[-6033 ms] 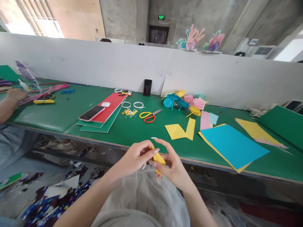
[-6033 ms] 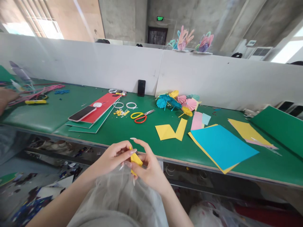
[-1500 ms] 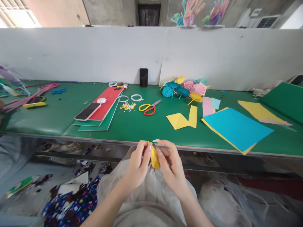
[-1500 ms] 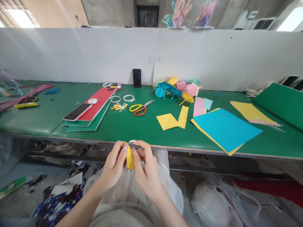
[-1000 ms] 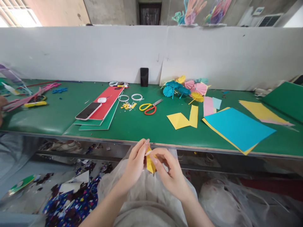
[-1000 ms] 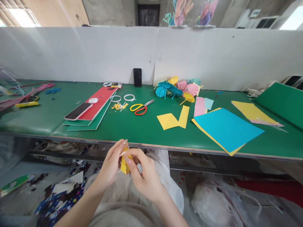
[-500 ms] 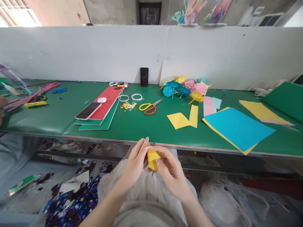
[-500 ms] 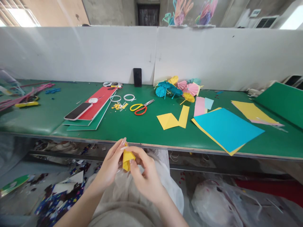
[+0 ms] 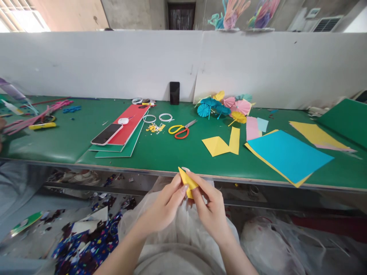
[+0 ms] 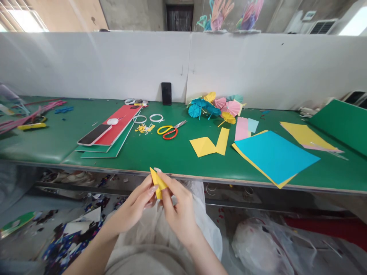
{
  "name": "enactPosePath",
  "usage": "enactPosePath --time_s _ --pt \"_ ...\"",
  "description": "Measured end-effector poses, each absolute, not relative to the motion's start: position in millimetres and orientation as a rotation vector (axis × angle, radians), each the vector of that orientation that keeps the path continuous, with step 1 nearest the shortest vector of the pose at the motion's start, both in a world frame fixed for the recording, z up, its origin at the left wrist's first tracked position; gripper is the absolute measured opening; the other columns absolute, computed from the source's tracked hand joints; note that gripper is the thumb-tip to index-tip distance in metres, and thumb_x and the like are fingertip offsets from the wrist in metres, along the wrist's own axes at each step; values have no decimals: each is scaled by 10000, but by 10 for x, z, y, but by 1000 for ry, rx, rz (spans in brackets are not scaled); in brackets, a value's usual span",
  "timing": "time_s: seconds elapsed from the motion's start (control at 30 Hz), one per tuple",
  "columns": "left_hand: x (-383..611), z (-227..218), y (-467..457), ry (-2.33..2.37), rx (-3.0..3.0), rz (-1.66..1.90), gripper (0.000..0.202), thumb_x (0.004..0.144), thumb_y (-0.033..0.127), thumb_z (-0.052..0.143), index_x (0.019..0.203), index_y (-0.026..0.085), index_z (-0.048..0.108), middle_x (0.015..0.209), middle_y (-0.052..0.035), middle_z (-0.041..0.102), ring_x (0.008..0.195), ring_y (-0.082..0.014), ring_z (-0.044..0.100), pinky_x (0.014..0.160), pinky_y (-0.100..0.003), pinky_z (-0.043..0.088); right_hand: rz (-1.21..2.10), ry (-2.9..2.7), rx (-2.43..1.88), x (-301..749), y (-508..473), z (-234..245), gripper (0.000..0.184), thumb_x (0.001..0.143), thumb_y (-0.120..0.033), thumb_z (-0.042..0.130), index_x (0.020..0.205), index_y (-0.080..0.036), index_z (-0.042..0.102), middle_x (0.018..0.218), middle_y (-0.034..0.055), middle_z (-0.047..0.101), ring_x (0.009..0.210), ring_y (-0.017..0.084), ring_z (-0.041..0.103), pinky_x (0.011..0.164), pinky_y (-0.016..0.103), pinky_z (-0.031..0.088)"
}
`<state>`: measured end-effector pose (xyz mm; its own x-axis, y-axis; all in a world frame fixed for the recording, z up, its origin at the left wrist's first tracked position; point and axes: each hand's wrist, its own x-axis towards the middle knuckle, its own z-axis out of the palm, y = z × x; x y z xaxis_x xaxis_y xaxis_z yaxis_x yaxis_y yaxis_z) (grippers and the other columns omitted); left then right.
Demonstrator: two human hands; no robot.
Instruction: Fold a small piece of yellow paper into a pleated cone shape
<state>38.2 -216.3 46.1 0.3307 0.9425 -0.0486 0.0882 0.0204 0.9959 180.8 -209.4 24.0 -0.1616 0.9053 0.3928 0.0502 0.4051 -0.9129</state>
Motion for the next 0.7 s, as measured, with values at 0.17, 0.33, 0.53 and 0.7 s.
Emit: enactPosePath --time_s 0.17,0.33,0.53,0.7 --pt "348 457 -2174 960 1355 856 267 956 371 316 1112 205 455 671 42 374 577 -101 308 531 -229 295 1243 -1382 -745 1816 -2105 287 357 917 -196 504 1198 -394 597 883 3 643 508 53 538 463 155 494" --pt "356 465 -2196 972 1351 865 276 959 394 300 1051 201 475 666 40 396 595 -103 345 569 -242 319 1225 -1463 -700 1864 -2114 281 379 922 -190 494 1225 -403 575 907 15 612 571 74 542 500 186 503" --pt "383 487 -2213 983 1388 892 236 959 390 307 946 208 456 635 50 394 566 -96 335 542 -235 305 1075 -1596 -730 1901 -2114 227 421 926 -157 465 1277 -379 533 693 -14 546 561 95 512 497 204 460" --pt "403 458 -2209 981 1345 925 216 959 369 305 920 205 441 635 50 401 559 -92 325 530 -228 303 1016 -1669 -750 1909 -2106 255 436 912 -142 462 1284 -360 529 697 -13 553 563 99 487 499 210 439"
